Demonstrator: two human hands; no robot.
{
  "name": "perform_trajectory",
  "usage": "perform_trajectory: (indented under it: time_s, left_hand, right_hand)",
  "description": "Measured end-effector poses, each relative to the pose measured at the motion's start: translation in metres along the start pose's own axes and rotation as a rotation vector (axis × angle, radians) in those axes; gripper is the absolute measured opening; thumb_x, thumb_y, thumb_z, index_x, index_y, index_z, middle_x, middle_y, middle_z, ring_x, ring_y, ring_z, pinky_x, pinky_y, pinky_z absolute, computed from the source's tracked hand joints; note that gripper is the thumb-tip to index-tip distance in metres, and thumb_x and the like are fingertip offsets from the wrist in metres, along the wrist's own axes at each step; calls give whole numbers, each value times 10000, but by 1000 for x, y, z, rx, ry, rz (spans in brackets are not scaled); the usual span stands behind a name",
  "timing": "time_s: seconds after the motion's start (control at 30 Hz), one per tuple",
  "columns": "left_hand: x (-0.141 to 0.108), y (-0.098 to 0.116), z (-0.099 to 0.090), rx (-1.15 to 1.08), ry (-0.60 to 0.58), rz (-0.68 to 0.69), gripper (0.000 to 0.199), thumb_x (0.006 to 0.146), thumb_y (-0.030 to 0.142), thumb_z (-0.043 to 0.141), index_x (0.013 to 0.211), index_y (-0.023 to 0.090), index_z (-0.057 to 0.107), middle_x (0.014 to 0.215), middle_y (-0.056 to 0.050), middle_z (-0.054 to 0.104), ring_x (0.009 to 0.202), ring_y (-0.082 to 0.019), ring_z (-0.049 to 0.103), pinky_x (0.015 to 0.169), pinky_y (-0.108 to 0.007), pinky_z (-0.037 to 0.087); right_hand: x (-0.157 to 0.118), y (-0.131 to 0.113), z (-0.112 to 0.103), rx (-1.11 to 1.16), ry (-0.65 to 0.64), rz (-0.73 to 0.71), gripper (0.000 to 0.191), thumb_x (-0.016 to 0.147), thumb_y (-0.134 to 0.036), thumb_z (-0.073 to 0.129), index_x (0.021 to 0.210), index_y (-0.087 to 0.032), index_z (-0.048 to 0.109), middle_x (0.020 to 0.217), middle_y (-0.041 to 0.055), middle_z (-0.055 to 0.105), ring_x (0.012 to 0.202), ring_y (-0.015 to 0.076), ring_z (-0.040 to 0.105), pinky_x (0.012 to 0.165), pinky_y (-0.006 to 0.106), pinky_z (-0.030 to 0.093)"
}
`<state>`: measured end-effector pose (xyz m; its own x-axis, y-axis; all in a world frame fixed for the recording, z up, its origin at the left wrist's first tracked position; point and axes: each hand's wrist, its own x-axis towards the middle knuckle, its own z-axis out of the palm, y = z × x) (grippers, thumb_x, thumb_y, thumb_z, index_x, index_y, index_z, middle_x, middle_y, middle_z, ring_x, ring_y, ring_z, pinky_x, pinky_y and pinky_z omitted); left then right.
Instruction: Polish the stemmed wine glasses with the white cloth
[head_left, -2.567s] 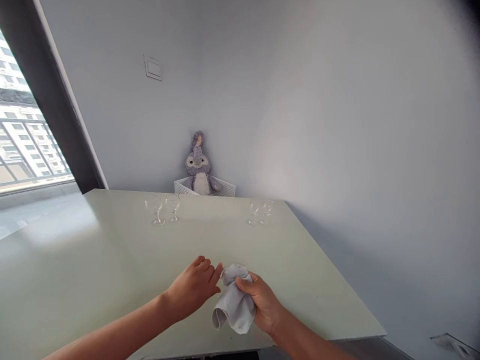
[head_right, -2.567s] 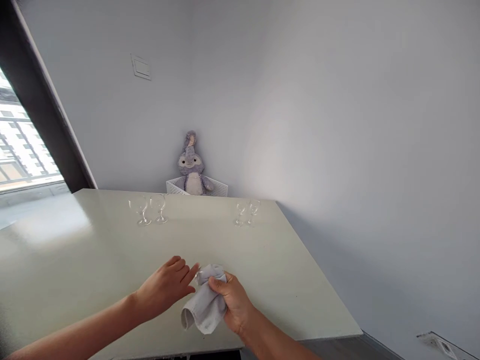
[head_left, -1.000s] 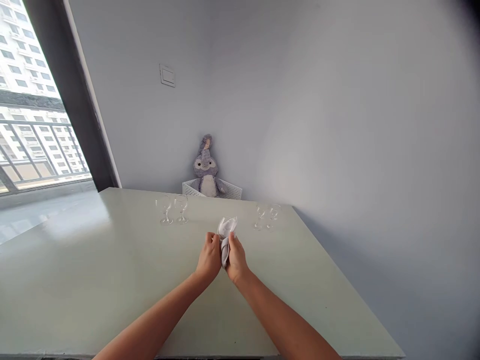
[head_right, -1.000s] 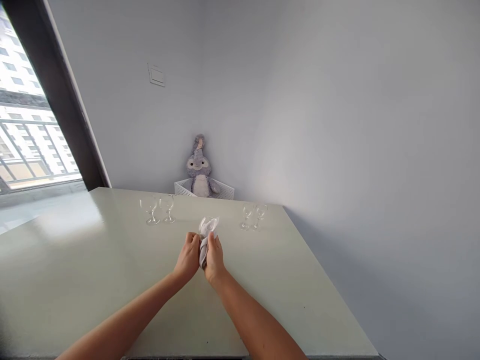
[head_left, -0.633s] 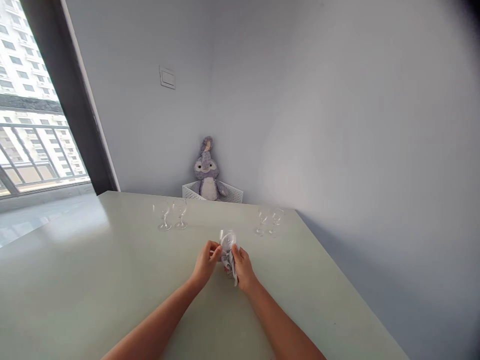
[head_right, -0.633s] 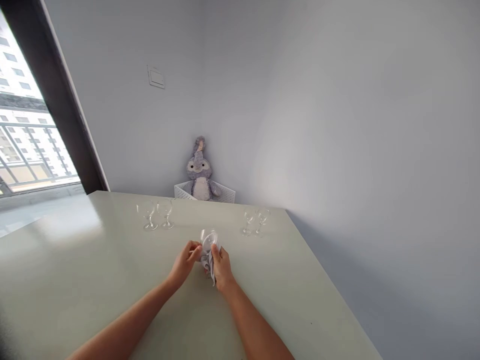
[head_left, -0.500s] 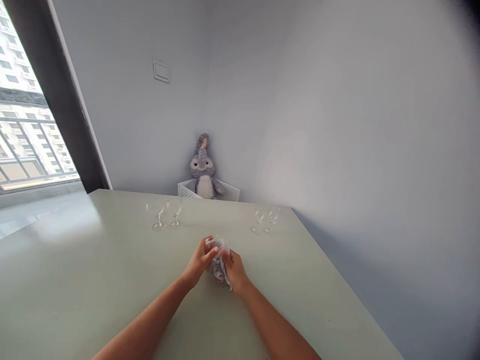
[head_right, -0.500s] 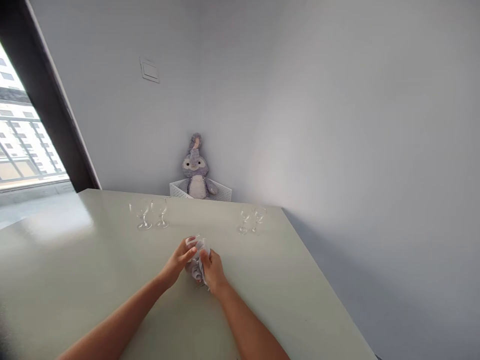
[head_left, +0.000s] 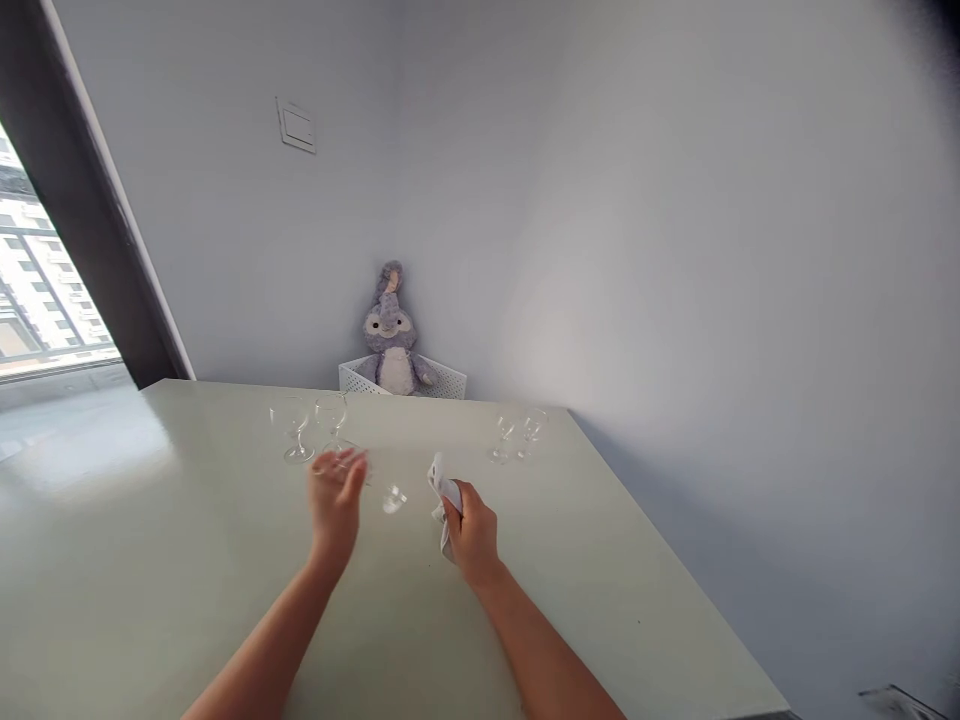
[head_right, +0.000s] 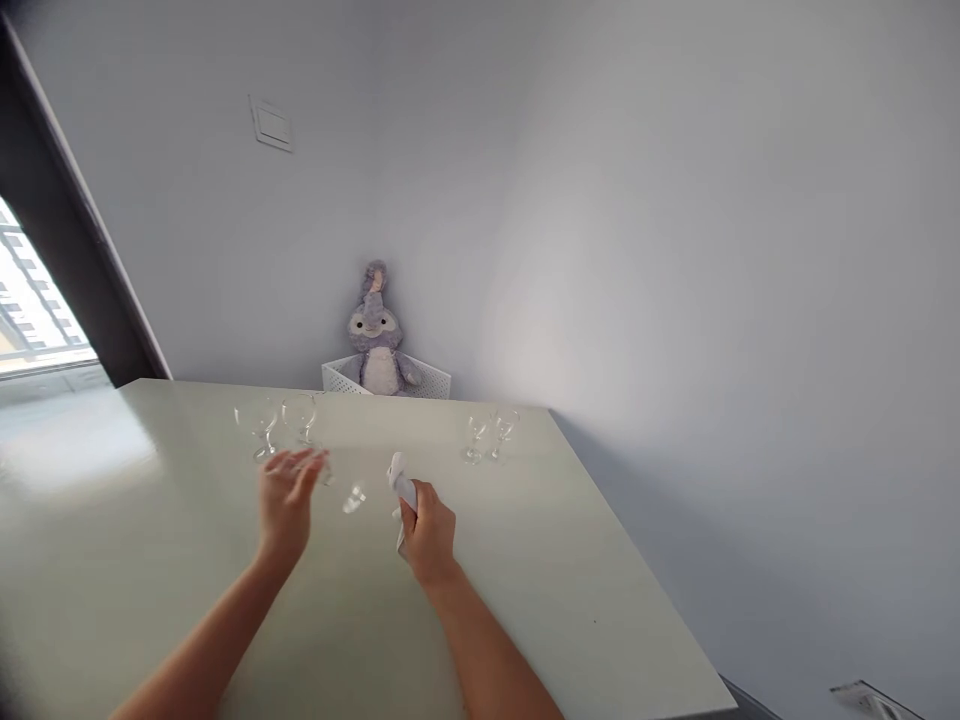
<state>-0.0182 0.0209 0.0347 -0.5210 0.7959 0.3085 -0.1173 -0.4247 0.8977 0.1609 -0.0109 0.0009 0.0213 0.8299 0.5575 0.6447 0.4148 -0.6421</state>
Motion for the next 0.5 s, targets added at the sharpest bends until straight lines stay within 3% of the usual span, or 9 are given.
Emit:
perform_trajectory:
  time_s: [0.07,0.13,0.23,0.3,0.37,0.5]
  left_hand:
    - [17,8,-12,-68,166,198,465,690,317,657,1016,193,349,1036,-82,560,941,-185,596,865,-391,455]
    - [33,12,-22,-121,281,326,457,706,300,640,1016,210,317,1049,-60,527,932,-171,600,866,-400,463]
    - [41,12,-28,-118,330,366,429,727,313,611,1013,227,303,1037,-44,513,930,-170,602,849,-401,481]
    - [31,11,-23,-118,230,350,421,733,322,607,1021,222,316,1030,-52,519,954,-188,596,848,-414,483]
    - [10,10,-12,-115,18,326,444,716,322,632,1034,212,341,1038,-69,528,997,-215,578,864,-434,471]
    - [-43,2,10,-37,-442,346,547,677,378,668,1103,225,361,1096,-109,532,1066,-252,532,886,-453,452]
  right_hand:
    - [-2,-5,-3,1,-121,-97,356,838,-443,444,1106,-231,541,1009,63,601,758,165,574,648,253,431]
    - [-4,-14,-4,-6,-265,-199,531,725,-565,551,1183,-300,501,1246,60,485,807,176,573,670,265,443]
    - [-6,-25,-4,-83,-281,-236,615,695,-634,530,1222,-323,475,1334,67,387,750,164,565,644,278,440]
    - [-6,-26,-5,-119,-180,-204,503,799,-563,447,1206,-271,500,1192,95,492,705,151,547,633,272,424]
    - [-6,-23,-5,-144,-90,-192,436,858,-471,404,1196,-216,509,973,96,560,687,157,527,624,270,406]
    - [-11,-16,4,-262,-114,-236,339,849,-377,447,1103,-184,563,775,71,565,701,192,513,637,298,378]
